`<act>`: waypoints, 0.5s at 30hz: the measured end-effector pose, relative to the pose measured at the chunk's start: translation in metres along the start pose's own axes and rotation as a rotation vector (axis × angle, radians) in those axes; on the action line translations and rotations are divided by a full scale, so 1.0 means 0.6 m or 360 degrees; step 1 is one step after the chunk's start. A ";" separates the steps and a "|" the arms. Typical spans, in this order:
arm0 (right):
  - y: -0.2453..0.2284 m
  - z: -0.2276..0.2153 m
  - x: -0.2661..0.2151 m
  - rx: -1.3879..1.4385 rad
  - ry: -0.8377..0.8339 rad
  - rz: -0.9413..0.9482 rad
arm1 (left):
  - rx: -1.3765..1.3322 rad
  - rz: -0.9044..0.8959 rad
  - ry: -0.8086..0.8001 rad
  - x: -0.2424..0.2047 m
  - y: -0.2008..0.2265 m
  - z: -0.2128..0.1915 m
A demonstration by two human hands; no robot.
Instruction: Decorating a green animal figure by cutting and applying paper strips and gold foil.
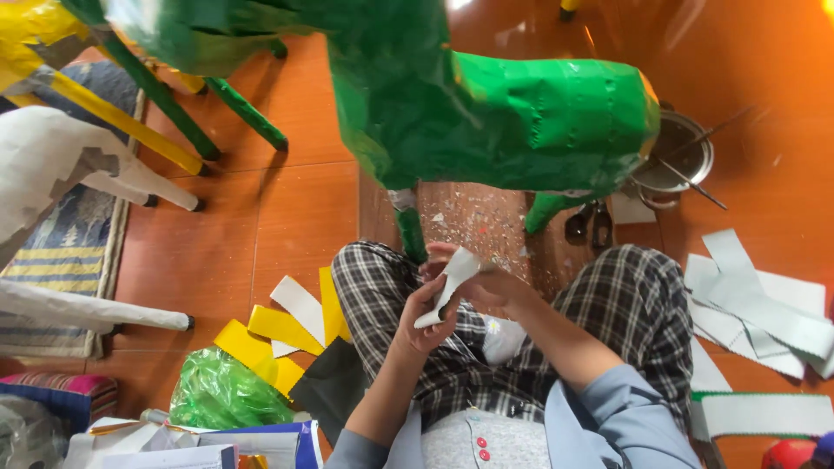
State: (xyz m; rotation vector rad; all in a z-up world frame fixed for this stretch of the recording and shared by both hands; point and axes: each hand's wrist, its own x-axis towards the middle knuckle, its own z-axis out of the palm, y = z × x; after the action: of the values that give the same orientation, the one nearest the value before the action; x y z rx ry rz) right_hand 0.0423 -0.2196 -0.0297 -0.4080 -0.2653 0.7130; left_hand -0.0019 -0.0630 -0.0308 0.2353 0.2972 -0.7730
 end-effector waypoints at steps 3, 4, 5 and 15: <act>0.015 -0.013 0.064 -0.0062 0.0895 0.0002 | 0.0073 0.0141 0.0064 -0.035 0.039 0.157; 0.023 -0.070 0.086 -0.0075 0.0887 0.0015 | 0.0066 0.0157 0.0056 -0.025 0.050 0.118; 0.034 -0.126 0.105 -0.0135 0.0964 -0.0102 | -0.0016 0.0496 0.0047 -0.018 0.059 0.078; -0.006 -0.060 0.191 -0.0242 0.0822 -0.0887 | 0.2337 0.1919 0.0432 -0.006 0.082 0.121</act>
State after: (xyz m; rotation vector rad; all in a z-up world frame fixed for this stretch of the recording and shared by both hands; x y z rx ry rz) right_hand 0.1416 -0.1541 -0.0490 -0.6149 0.0617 0.0277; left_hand 0.0435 -0.0492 0.0433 1.7260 -0.2420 0.4025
